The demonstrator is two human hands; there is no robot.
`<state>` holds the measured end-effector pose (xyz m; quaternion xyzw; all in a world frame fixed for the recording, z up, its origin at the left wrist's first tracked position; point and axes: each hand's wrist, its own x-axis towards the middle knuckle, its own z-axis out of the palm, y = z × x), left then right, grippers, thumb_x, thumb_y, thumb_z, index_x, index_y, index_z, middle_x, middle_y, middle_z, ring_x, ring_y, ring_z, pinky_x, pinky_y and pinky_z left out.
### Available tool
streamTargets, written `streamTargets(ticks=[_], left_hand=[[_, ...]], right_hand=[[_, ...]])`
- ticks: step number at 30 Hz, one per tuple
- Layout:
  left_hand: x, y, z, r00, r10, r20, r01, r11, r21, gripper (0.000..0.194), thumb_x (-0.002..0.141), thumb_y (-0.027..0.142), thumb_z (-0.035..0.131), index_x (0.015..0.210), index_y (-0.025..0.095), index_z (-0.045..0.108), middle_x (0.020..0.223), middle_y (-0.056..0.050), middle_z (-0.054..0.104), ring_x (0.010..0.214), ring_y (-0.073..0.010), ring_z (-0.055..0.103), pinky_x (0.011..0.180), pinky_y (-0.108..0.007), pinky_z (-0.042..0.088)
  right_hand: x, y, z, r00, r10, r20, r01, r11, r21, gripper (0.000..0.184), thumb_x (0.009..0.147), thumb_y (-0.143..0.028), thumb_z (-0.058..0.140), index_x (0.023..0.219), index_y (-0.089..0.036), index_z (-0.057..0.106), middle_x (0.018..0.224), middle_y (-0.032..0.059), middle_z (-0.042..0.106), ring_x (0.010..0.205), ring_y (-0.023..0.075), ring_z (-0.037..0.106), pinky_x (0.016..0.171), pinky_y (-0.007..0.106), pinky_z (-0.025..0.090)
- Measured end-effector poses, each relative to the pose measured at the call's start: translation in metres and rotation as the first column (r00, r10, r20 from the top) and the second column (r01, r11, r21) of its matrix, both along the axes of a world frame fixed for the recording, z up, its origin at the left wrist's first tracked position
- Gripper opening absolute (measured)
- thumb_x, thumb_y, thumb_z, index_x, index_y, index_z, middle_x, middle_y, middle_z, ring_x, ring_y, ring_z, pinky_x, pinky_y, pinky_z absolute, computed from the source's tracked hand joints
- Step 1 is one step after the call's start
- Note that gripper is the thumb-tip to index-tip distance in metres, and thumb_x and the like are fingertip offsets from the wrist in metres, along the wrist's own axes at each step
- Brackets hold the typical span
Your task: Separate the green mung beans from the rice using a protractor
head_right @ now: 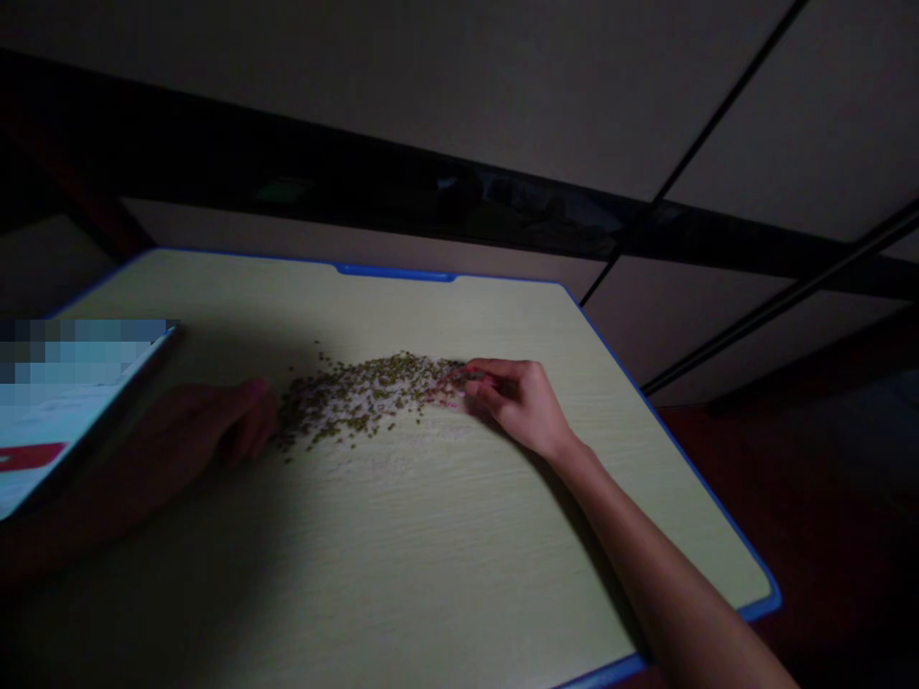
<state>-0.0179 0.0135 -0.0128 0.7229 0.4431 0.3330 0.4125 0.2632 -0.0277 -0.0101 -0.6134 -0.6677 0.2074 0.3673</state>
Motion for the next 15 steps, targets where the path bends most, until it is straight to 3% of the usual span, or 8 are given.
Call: streamTargets(ticks=[15], left_hand=[[-0.0023,-0.0003,-0.0019,1.000,-0.011,-0.009,0.011,1.000,-0.012,0.051,0.082,0.041,0.035,0.035,0.020,0.038,0.038,0.004,0.044,0.039,-0.0082,0.044,0.047,-0.021,0.036]], right_hand=[[0.0033,-0.0029,0.0023,0.997,0.073,-0.011,-0.074,0.993,-0.094,0.030,0.074,-0.031,0.058,0.093,-0.011,0.071,0.061,0.0032,0.059,0.049,0.0091,0.043,0.045,0.023,0.035]])
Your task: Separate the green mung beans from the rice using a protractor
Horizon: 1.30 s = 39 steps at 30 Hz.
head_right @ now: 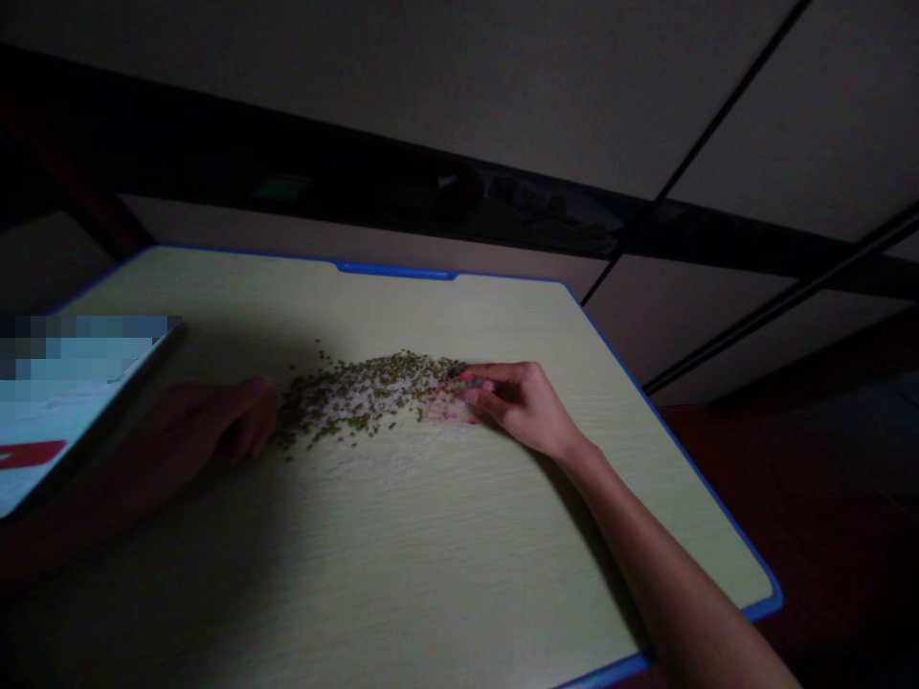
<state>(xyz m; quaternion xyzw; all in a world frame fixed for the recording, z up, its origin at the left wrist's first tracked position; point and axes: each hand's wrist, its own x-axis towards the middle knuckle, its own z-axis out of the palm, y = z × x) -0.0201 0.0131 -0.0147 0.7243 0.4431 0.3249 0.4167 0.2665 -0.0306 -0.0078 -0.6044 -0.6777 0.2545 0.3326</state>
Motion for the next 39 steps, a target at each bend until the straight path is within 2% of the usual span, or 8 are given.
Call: streamTargets(ticks=[9,16,22,33,39], left_hand=[[0.001,0.000,0.002,0.999,0.020,-0.025,-0.020,1.000,-0.018,0.051,0.081,0.041,0.035,0.035,0.021,0.039,0.039,0.003,0.045,0.040,-0.0095,0.045,0.047,-0.023,0.036],[0.002,-0.001,0.002,1.000,0.014,-0.020,-0.015,0.999,-0.037,0.050,0.081,0.042,0.035,0.036,0.020,0.039,0.040,0.003,0.045,0.040,-0.0090,0.044,0.047,-0.023,0.035],[0.002,-0.001,0.002,1.000,-0.003,-0.003,0.003,1.000,-0.008,0.051,0.082,0.041,0.034,0.035,0.020,0.038,0.039,0.003,0.045,0.040,-0.0093,0.045,0.048,-0.023,0.036],[0.002,-0.001,0.002,1.000,0.005,-0.015,-0.006,1.000,-0.022,0.052,0.081,0.042,0.033,0.034,0.021,0.037,0.038,0.002,0.044,0.039,-0.0097,0.044,0.047,-0.024,0.035],[0.001,-0.001,0.002,1.000,0.010,-0.026,-0.010,0.999,-0.033,0.051,0.082,0.041,0.034,0.035,0.020,0.037,0.039,0.003,0.044,0.041,-0.0098,0.044,0.049,-0.024,0.036]], right_hand=[[-0.009,-0.003,0.002,1.000,0.005,-0.006,-0.004,1.000,0.008,0.027,0.073,-0.028,0.058,0.089,-0.011,0.072,0.057,0.0015,0.057,0.047,0.0086,0.041,0.042,0.023,0.031],[-0.006,-0.001,0.000,0.999,-0.024,0.022,0.024,0.999,0.026,0.030,0.074,-0.029,0.057,0.093,-0.010,0.071,0.066,0.0056,0.064,0.054,0.0118,0.048,0.050,0.025,0.039],[-0.008,0.000,-0.002,0.996,-0.076,0.040,0.073,0.994,0.076,0.028,0.074,-0.028,0.057,0.090,-0.011,0.072,0.058,0.0027,0.061,0.049,0.0105,0.046,0.046,0.024,0.036],[-0.011,-0.001,-0.001,0.998,-0.061,0.030,0.058,0.996,0.070,0.028,0.073,-0.028,0.057,0.092,-0.012,0.072,0.061,0.0040,0.064,0.052,0.0120,0.050,0.048,0.026,0.039],[-0.015,-0.001,-0.001,0.998,-0.064,-0.010,0.065,0.997,0.039,0.030,0.074,-0.025,0.056,0.095,-0.010,0.070,0.056,0.0025,0.059,0.049,0.0105,0.047,0.047,0.025,0.038]])
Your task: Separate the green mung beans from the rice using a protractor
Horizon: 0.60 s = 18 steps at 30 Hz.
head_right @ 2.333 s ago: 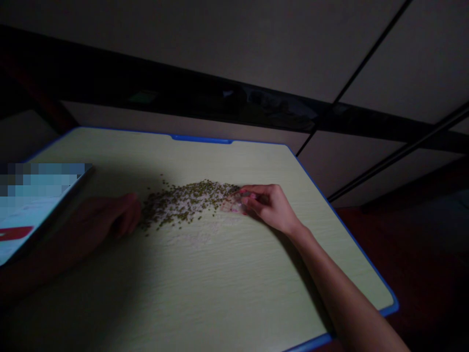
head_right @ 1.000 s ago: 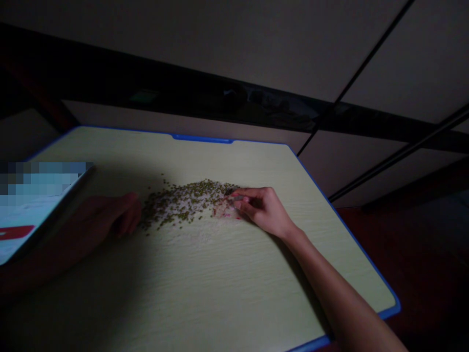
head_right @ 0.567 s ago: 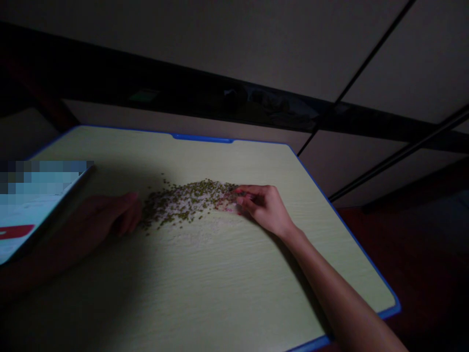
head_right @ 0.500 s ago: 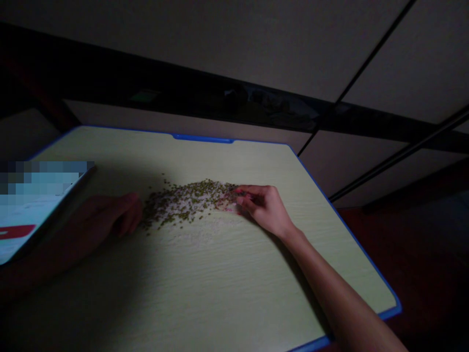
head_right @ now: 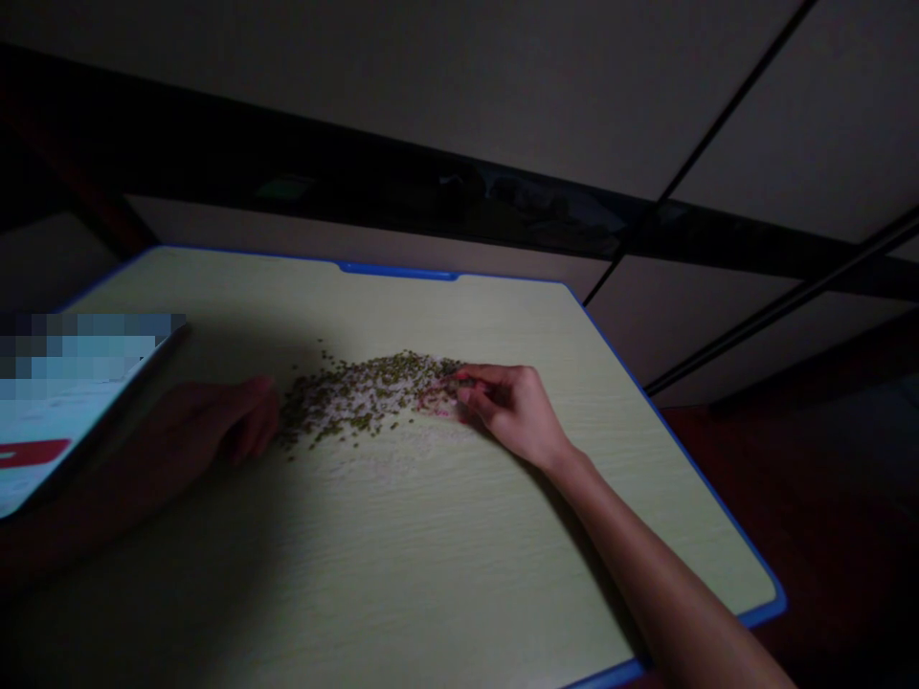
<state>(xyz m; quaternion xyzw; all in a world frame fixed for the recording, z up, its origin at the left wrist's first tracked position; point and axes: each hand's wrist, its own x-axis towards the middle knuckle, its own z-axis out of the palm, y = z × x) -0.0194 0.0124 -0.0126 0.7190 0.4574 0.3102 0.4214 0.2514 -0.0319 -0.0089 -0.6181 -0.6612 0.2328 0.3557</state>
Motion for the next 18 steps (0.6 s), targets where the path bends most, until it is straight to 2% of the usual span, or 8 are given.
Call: streamTargets(ticks=[6,12,18], left_hand=[[-0.0007,0.0000,-0.0002,1.000,-0.012,0.005,0.012,1.000,0.022,0.052,0.082,0.041,0.033,0.035,0.020,0.038,0.039,0.003,0.044,0.041,-0.0097,0.044,0.048,-0.024,0.035],[-0.0009,0.0008,-0.0039,1.000,-0.015,0.013,0.015,1.000,0.010,0.052,0.083,0.041,0.034,0.036,0.020,0.037,0.040,0.003,0.044,0.042,-0.0093,0.044,0.049,-0.023,0.035],[0.0010,-0.0005,-0.0003,1.000,-0.007,-0.001,0.007,1.000,0.008,0.052,0.082,0.041,0.033,0.035,0.020,0.037,0.039,0.003,0.044,0.040,-0.0091,0.044,0.049,-0.023,0.035]], right_hand=[[0.0056,0.0006,-0.0004,0.999,-0.016,0.034,0.016,1.000,0.020,0.029,0.073,-0.027,0.057,0.091,-0.010,0.071,0.055,0.0009,0.058,0.048,0.0092,0.043,0.045,0.023,0.035],[0.0062,0.0010,-0.0005,0.999,-0.025,0.033,0.024,0.999,0.025,0.028,0.073,-0.027,0.056,0.090,-0.009,0.071,0.058,0.0030,0.061,0.051,0.0110,0.048,0.047,0.024,0.037],[0.0018,0.0009,-0.0004,0.997,-0.075,0.026,0.074,0.997,0.036,0.028,0.072,-0.025,0.057,0.089,-0.007,0.071,0.054,0.0019,0.058,0.047,0.0095,0.045,0.044,0.023,0.035]])
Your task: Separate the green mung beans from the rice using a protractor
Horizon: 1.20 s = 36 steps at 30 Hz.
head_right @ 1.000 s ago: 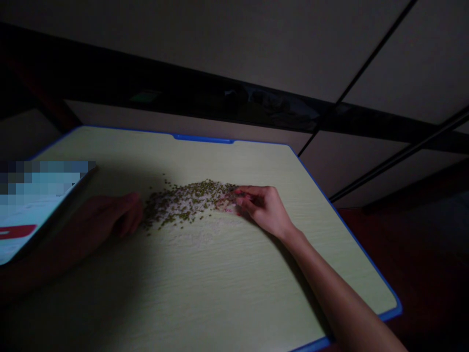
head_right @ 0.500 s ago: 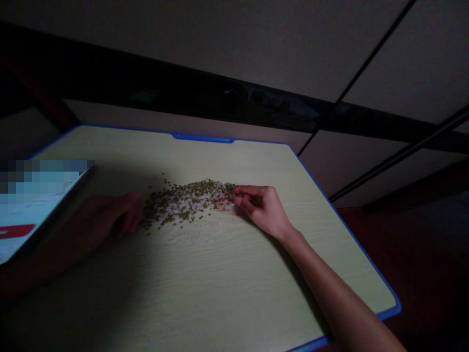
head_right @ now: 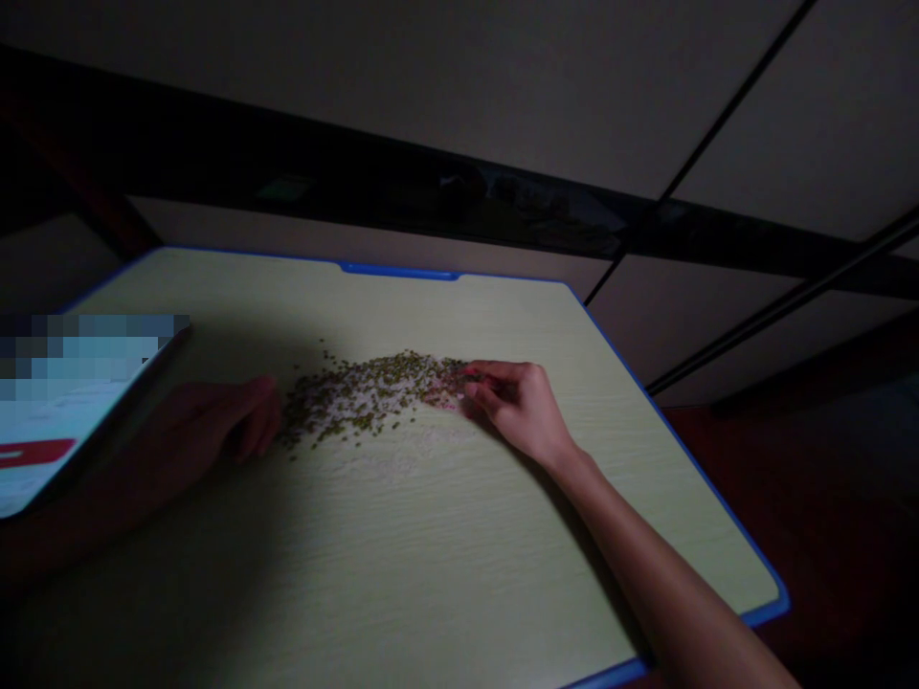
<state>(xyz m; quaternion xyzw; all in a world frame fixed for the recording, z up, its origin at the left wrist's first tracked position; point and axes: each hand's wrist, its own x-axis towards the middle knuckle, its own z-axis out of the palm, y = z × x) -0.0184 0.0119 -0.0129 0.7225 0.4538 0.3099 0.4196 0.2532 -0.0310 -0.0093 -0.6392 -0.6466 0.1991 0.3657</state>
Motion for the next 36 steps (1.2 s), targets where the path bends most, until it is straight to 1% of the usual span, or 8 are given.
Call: streamTargets(ticks=[4,9,13,17,21,26,30,36], left_hand=[[0.0003,-0.0002,0.0014,1.000,0.013,-0.014,-0.014,1.000,-0.005,0.050,0.081,0.041,0.033,0.036,0.020,0.038,0.040,0.003,0.045,0.041,-0.0095,0.044,0.049,-0.023,0.035],[-0.0010,0.0001,-0.0004,1.000,0.007,0.002,-0.007,1.000,-0.002,0.051,0.082,0.041,0.033,0.036,0.020,0.037,0.040,0.003,0.044,0.041,-0.0092,0.044,0.049,-0.023,0.035],[-0.0015,0.0008,-0.0008,1.000,0.003,0.005,-0.003,1.000,0.001,0.050,0.081,0.041,0.034,0.036,0.020,0.037,0.039,0.003,0.044,0.040,-0.0091,0.044,0.048,-0.022,0.035],[-0.0001,0.0026,-0.0015,1.000,0.002,0.018,-0.002,1.000,0.019,0.051,0.080,0.043,0.034,0.035,0.021,0.037,0.038,0.003,0.044,0.039,-0.0091,0.043,0.046,-0.023,0.035],[0.0002,0.0024,-0.0021,1.000,0.007,0.017,-0.007,1.000,0.011,0.051,0.081,0.044,0.034,0.035,0.021,0.037,0.038,0.003,0.044,0.040,-0.0092,0.044,0.047,-0.023,0.035],[-0.0018,0.0008,-0.0027,0.999,0.002,0.032,-0.002,1.000,0.003,0.051,0.081,0.044,0.034,0.036,0.021,0.037,0.039,0.003,0.044,0.040,-0.0092,0.044,0.047,-0.023,0.035],[-0.0012,0.0016,-0.0029,1.000,0.000,0.030,-0.001,1.000,0.008,0.052,0.081,0.044,0.035,0.035,0.021,0.037,0.038,0.003,0.044,0.039,-0.0094,0.044,0.047,-0.023,0.035],[-0.0009,0.0012,-0.0023,1.000,0.003,0.013,-0.003,1.000,0.002,0.051,0.081,0.045,0.034,0.036,0.021,0.038,0.040,0.003,0.045,0.041,-0.0095,0.044,0.048,-0.023,0.035]], right_hand=[[-0.0023,-0.0005,-0.0005,0.999,-0.005,-0.032,0.004,1.000,-0.023,0.029,0.072,-0.024,0.056,0.090,-0.008,0.070,0.054,0.0010,0.058,0.046,0.0089,0.045,0.044,0.023,0.037],[-0.0052,0.0009,-0.0026,1.000,0.005,-0.026,-0.004,1.000,0.020,0.026,0.072,-0.021,0.056,0.088,-0.008,0.070,0.059,0.0026,0.060,0.050,0.0098,0.048,0.046,0.023,0.038],[-0.0065,0.0024,-0.0031,0.999,0.008,-0.031,-0.007,1.000,0.023,0.026,0.072,-0.021,0.056,0.090,-0.008,0.070,0.059,0.0022,0.060,0.049,0.0093,0.047,0.045,0.022,0.038],[-0.0045,0.0029,-0.0029,0.999,0.044,-0.022,-0.043,0.999,0.024,0.025,0.073,-0.022,0.057,0.090,-0.010,0.071,0.057,0.0012,0.059,0.049,0.0094,0.048,0.046,0.022,0.038],[-0.0022,0.0032,-0.0025,0.994,0.100,-0.035,-0.100,0.995,0.010,0.026,0.074,-0.024,0.058,0.091,-0.010,0.070,0.060,0.0027,0.062,0.051,0.0098,0.050,0.047,0.022,0.039],[-0.0011,0.0037,-0.0018,0.990,0.137,-0.027,-0.138,0.990,-0.005,0.027,0.075,-0.025,0.058,0.093,-0.009,0.070,0.058,0.0024,0.060,0.048,0.0093,0.048,0.046,0.022,0.038],[0.0002,0.0033,-0.0018,0.986,0.161,-0.030,-0.162,0.987,-0.007,0.028,0.075,-0.027,0.058,0.093,-0.009,0.070,0.063,0.0042,0.061,0.052,0.0102,0.048,0.047,0.023,0.039],[0.0029,0.0008,-0.0001,0.979,0.200,-0.036,-0.202,0.978,-0.047,0.030,0.075,-0.028,0.057,0.094,-0.008,0.070,0.058,0.0017,0.055,0.047,0.0080,0.043,0.042,0.022,0.033]])
